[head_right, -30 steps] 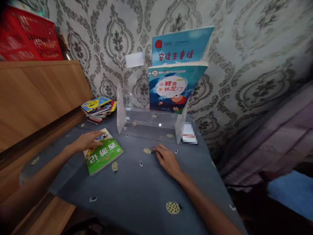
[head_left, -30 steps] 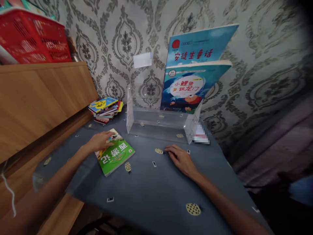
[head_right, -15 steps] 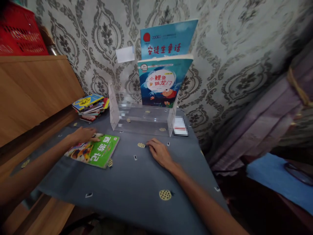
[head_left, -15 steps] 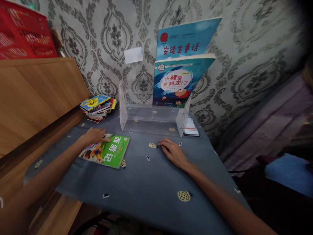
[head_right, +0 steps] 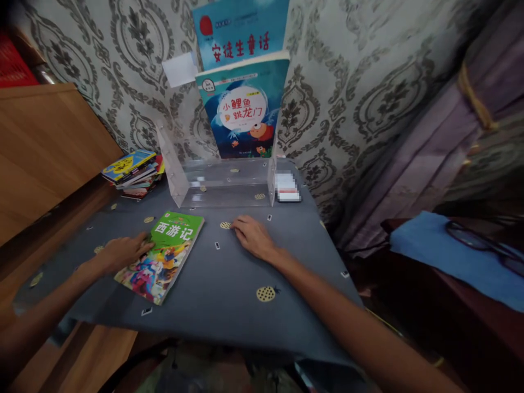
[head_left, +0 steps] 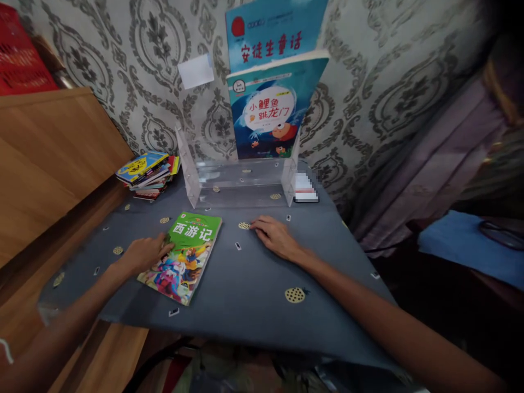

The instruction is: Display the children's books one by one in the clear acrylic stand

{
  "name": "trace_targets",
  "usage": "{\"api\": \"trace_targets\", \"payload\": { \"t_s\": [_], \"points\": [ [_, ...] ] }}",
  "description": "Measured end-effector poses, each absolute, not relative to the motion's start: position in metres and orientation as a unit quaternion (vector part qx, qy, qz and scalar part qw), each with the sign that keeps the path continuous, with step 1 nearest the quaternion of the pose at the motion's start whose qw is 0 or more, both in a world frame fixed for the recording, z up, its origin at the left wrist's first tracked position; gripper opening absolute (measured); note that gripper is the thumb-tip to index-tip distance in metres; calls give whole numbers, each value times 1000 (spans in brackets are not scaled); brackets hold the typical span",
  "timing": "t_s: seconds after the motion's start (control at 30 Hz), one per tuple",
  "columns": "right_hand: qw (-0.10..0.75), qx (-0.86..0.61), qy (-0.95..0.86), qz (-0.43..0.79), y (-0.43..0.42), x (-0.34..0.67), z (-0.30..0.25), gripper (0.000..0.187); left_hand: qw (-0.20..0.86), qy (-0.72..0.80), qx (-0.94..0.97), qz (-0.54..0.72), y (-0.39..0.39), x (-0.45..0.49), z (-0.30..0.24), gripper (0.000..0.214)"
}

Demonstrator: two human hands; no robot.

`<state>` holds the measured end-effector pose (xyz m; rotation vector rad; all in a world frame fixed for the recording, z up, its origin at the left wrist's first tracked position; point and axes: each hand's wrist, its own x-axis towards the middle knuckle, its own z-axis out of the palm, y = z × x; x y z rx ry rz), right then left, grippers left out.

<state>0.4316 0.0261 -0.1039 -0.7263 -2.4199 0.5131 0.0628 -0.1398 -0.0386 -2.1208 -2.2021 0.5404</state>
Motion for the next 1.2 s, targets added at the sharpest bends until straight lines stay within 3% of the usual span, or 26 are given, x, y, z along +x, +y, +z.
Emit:
{"api": "trace_targets", "payload": {
  "t_s": [0.23,0.4,0.6,0.8,0.97,1.2],
  "points": [
    [273,-260,-904,199,18,425,-104,27,6,-672,-696,253,-134,126,-26,37],
    [287,-288,-891,203,26,427,-109,26,-31,-719,-658,222,-124,169,-14,49],
    [289,-300,-881,223,29,429,-106,26,62,-653,-744,128,-140,205,-15,47],
    [287,-300,-883,221,28,428,-104,26,-35,-445,-894,41,-178,213,-42,89],
    [288,-295,-887,209,26,428,-103,26,12,-439,-898,11,-184,207,-52,76],
    [286,-277,-894,204,26,428,-102,26,26,-441,-887,-130,-187,213,-53,51]
  ]
}}
